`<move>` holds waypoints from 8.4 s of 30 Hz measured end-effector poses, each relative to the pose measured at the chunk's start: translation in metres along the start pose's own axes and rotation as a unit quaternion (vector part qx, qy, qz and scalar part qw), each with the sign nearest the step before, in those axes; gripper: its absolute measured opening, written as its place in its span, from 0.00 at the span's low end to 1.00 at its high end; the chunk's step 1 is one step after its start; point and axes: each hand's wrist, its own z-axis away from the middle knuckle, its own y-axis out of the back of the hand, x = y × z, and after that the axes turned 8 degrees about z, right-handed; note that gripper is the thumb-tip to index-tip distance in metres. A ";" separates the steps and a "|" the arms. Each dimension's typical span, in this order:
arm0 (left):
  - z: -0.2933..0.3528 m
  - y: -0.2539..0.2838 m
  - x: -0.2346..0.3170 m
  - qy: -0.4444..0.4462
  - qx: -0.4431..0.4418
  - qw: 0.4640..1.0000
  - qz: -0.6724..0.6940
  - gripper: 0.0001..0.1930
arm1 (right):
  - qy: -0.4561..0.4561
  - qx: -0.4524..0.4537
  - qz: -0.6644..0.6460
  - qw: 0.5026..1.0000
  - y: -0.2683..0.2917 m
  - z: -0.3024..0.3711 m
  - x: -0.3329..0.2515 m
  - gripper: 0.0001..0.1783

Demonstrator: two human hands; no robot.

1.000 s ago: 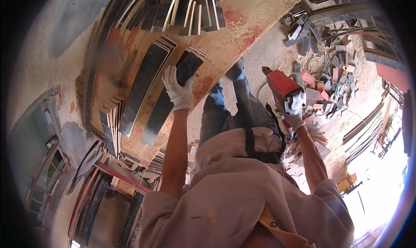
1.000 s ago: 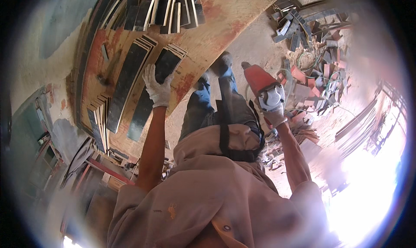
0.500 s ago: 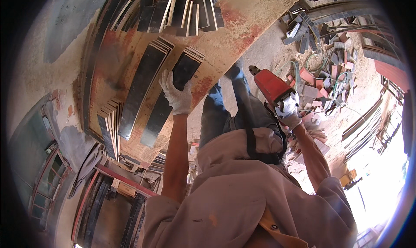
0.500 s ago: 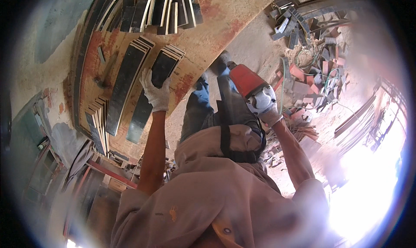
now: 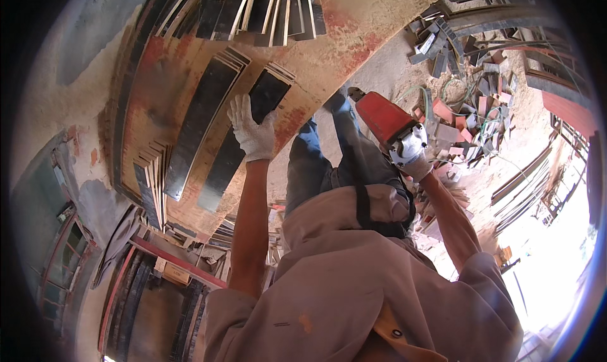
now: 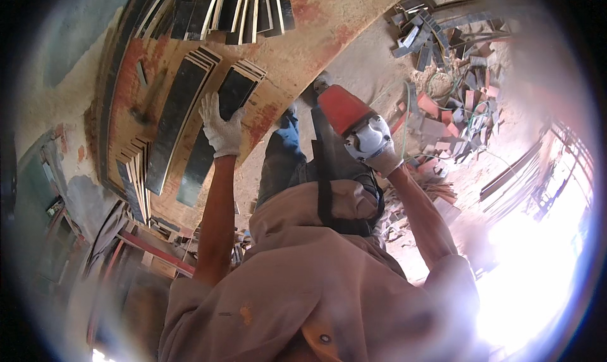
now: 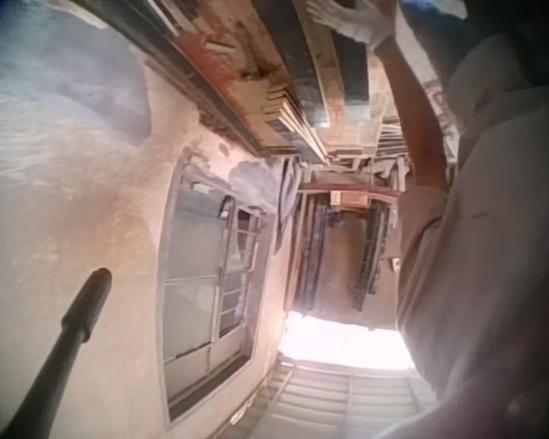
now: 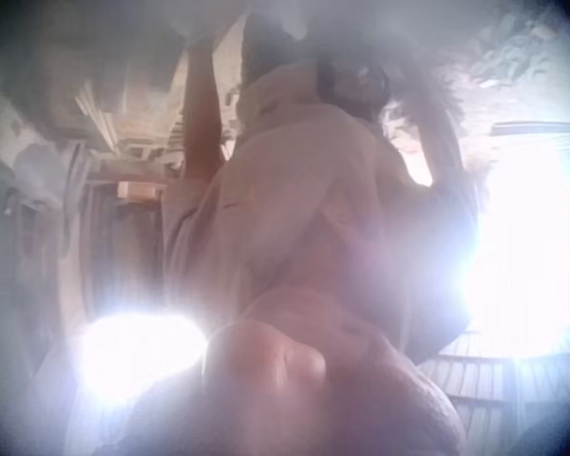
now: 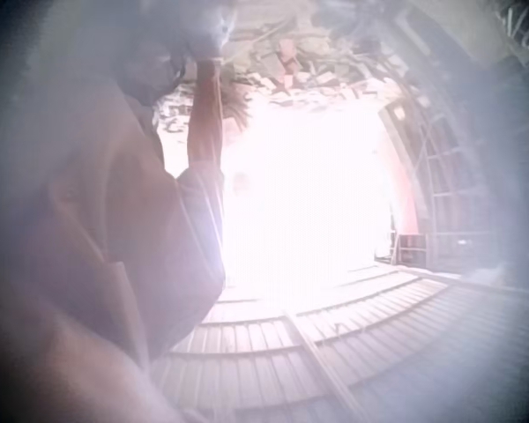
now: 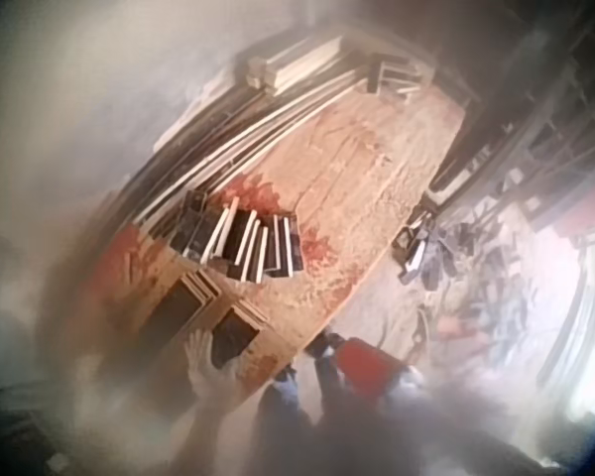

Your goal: The person assembles small wooden frames by placing pieces on a workbench, using a nail gun to fasten them, and occasionally using a hammer to adjust joints. The person handles multiple frame pieces and tools throughout the process.

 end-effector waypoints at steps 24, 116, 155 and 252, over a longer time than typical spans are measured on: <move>-0.002 0.000 0.004 0.018 0.020 0.999 0.035 0.43 | -0.203 -0.116 -0.724 0.649 -0.087 -0.074 -0.018 0.27; 0.063 0.358 -0.390 0.092 0.040 0.984 -0.149 0.44 | -0.344 -0.075 -0.129 0.927 -0.077 0.137 -0.053 0.18; -0.287 -0.032 -0.002 0.083 -0.049 0.978 -0.184 0.41 | -0.558 0.029 -0.325 0.763 -0.055 0.185 -0.007 0.10; -0.005 -0.026 0.003 0.044 -0.039 0.993 -0.104 0.48 | -0.074 -0.170 -0.541 0.820 -0.067 -0.105 -0.030 0.29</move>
